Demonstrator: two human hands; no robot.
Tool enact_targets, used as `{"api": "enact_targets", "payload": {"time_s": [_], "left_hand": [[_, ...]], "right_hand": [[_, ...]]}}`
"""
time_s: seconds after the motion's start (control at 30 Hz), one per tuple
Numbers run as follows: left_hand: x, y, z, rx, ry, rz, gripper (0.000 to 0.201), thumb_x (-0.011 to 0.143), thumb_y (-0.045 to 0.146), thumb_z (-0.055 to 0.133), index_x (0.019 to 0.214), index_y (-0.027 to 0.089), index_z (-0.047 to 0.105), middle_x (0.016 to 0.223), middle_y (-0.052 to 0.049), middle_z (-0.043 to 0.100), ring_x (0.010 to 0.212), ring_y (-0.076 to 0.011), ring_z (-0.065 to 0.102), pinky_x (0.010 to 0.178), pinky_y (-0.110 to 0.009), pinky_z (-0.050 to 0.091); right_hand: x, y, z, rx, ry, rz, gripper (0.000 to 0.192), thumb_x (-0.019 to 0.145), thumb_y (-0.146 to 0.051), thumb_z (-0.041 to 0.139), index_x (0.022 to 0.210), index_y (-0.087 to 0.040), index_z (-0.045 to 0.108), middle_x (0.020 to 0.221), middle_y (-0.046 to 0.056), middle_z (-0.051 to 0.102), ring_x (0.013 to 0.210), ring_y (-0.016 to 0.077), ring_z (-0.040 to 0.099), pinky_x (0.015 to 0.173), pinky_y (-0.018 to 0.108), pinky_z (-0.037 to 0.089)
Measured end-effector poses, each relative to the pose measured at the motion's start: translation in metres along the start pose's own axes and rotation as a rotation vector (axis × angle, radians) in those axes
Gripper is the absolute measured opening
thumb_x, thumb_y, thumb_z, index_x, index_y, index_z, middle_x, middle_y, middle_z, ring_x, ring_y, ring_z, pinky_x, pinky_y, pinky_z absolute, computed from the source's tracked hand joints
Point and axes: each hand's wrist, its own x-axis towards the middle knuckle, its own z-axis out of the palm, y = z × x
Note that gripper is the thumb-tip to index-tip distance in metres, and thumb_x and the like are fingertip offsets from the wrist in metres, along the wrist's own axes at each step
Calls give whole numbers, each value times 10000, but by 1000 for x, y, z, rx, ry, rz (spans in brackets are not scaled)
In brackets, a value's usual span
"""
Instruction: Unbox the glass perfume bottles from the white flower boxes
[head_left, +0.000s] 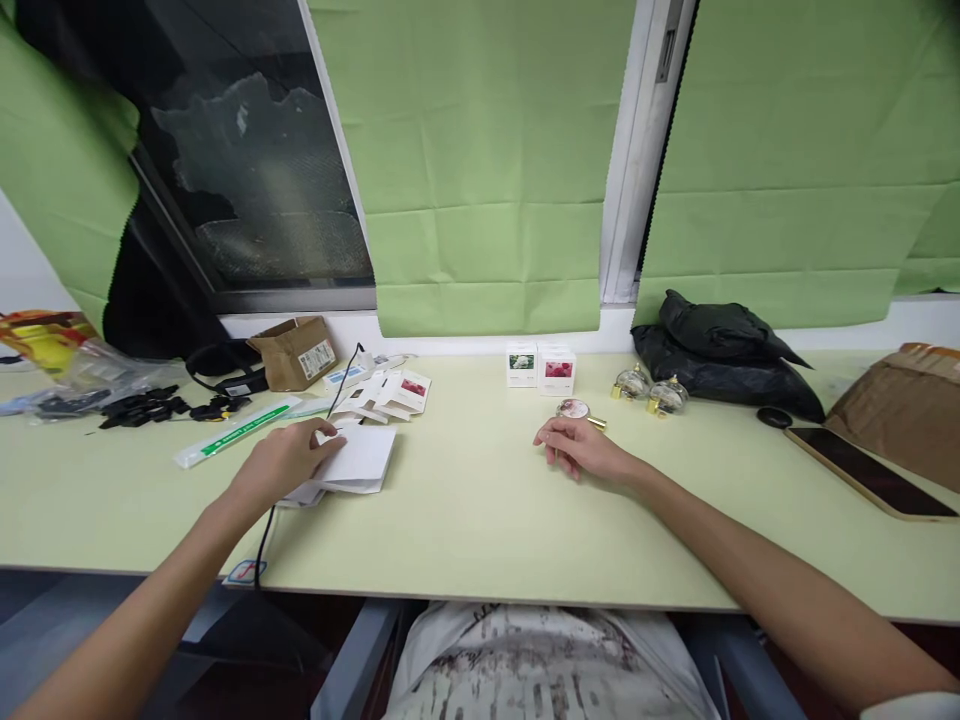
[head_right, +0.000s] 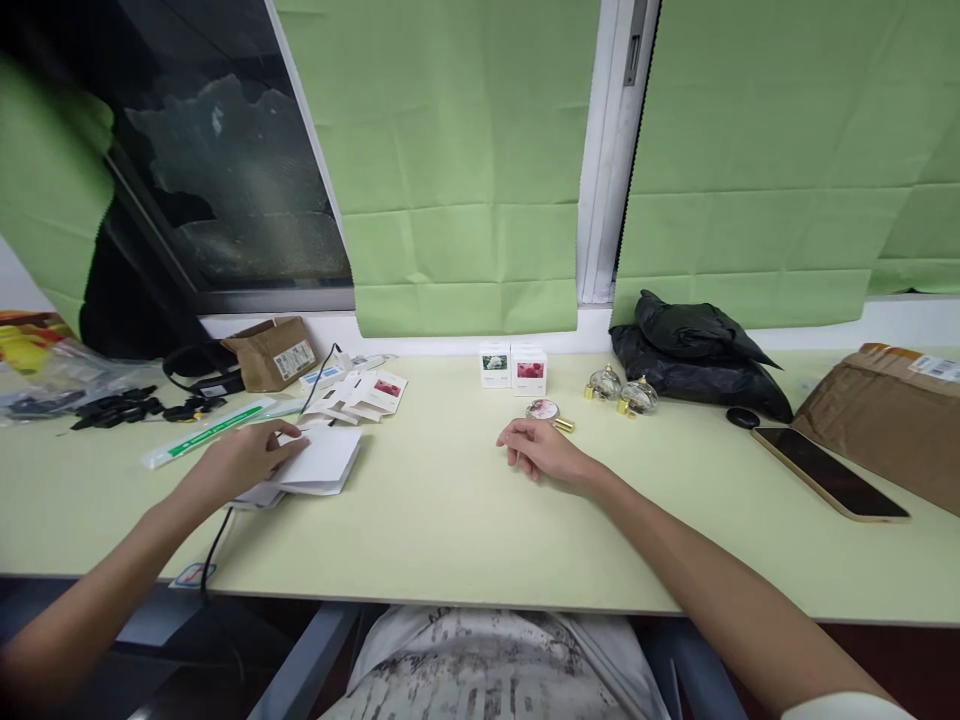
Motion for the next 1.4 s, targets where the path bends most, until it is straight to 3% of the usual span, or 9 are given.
{"api": "enact_targets", "payload": {"time_s": [0.1,0.2,0.33,0.47,0.67,0.97,1.13,1.23,1.4], "left_hand": [[-1,8,-1,31,7,-23,500,904,595,511,1153,210,709,943,-120,758,868,-327,687,679,-349,463],[-14,26,1,38,160,19,504,974,591,414,1150,216,702,993,-128,751,904,-337,682,707,-380,486],[-45,63,23,79,330,405,482,1032,526,376,1207,190,674,1253,-148,695,1135,-341,639,959,-453,474],[-62,85,56,167,286,511,399,1031,445,437,1255,201,660,1265,-149,693,1177,-357,626,985,-503,457],[-54,72,63,283,253,489,333,985,202,439,1242,209,651,1296,-137,675,1189,-332,619,975,-474,458],[-46,49,61,284,302,457,358,979,205,407,1233,179,659,1279,-167,664,1172,-349,616,976,-490,469],[-46,58,60,227,319,465,336,953,189,443,1192,189,679,1253,-170,667,1174,-366,610,983,-519,467],[-46,80,58,141,313,513,312,974,224,453,1186,204,681,1275,-153,663,1209,-365,598,1002,-528,465],[-39,141,56,-132,161,642,288,1010,283,461,1205,243,669,1248,-83,687,1161,-292,637,1002,-454,490]], "right_hand": [[1,2,0,-4,-9,-1,399,929,-571,640,1006,-181,679,752,12,693,460,81,541,370,197,457],[1,3,0,-11,-10,1,394,934,-568,635,1005,-183,678,750,10,691,462,81,544,371,193,458],[1,3,0,-20,3,8,390,934,-561,638,1006,-179,681,757,15,691,469,81,544,367,188,456],[0,4,0,-28,0,18,384,940,-555,632,1009,-181,678,755,13,689,470,80,539,368,185,453],[0,5,0,-42,-3,32,386,937,-556,636,1009,-180,679,762,13,684,480,82,541,366,185,448],[0,6,1,-44,-9,38,417,909,-583,654,1002,-178,684,757,25,686,492,91,541,376,192,443],[0,5,1,-74,1,30,400,920,-576,628,1011,-189,673,772,22,682,493,106,534,392,225,431],[0,2,-3,-199,99,-44,382,958,-569,563,993,-204,671,753,11,669,507,117,511,443,251,411],[1,-1,-24,-711,509,-236,325,1018,-478,470,968,-226,668,789,29,671,738,192,577,690,314,439]]}}
